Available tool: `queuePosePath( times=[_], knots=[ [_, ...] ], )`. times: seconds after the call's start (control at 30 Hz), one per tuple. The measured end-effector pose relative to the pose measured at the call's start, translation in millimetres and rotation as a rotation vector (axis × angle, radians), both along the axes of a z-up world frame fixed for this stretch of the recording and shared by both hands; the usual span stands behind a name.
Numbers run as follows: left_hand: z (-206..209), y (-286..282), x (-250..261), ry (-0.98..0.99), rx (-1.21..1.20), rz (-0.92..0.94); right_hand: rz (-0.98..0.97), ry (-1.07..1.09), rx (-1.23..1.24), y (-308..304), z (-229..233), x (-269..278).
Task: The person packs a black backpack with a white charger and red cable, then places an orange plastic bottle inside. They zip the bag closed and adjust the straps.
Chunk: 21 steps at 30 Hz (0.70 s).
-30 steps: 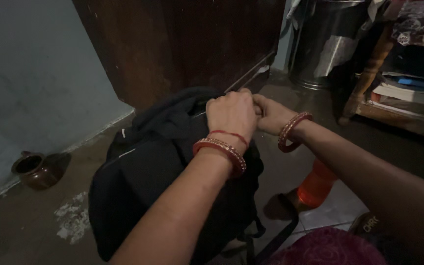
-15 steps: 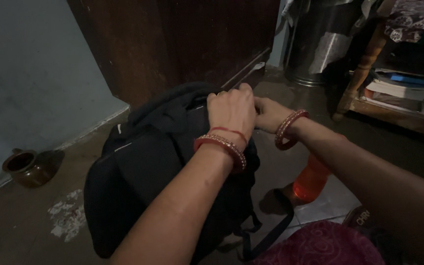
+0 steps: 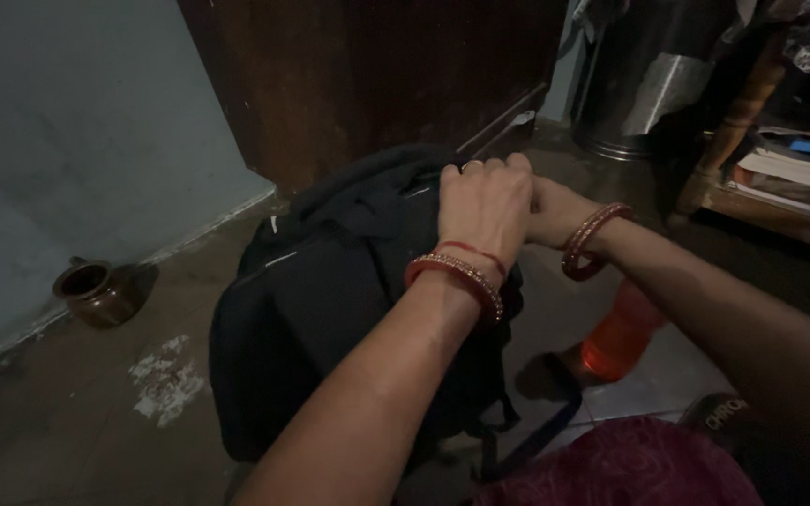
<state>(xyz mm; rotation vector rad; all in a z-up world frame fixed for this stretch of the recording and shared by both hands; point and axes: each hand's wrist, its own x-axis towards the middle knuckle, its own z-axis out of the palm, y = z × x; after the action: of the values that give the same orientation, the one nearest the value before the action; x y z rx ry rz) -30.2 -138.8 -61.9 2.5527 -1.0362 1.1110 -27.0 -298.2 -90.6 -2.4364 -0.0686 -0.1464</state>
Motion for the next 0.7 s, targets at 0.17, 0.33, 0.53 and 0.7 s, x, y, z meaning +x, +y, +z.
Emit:
queuePosePath(
  times=[0.17, 0.33, 0.53, 0.7],
  knots=[
    [5, 3, -8, -0.003, -0.019, 0.062, -0.081, -0.008, -0.056, 4, -3, 0],
    [22, 6, -17, 0.197, -0.028, 0.116, -0.123, -0.040, -0.106, 1, -10, 3],
    [41, 21, -28, 0.342, -0.124, 0.061, -0.027, -0.163, -0.199, 1, -6, 3],
    [62, 27, -27, 0.695, -0.117, 0.142, -0.130, -0.028, -0.245, 15, 17, -17]
  ],
)
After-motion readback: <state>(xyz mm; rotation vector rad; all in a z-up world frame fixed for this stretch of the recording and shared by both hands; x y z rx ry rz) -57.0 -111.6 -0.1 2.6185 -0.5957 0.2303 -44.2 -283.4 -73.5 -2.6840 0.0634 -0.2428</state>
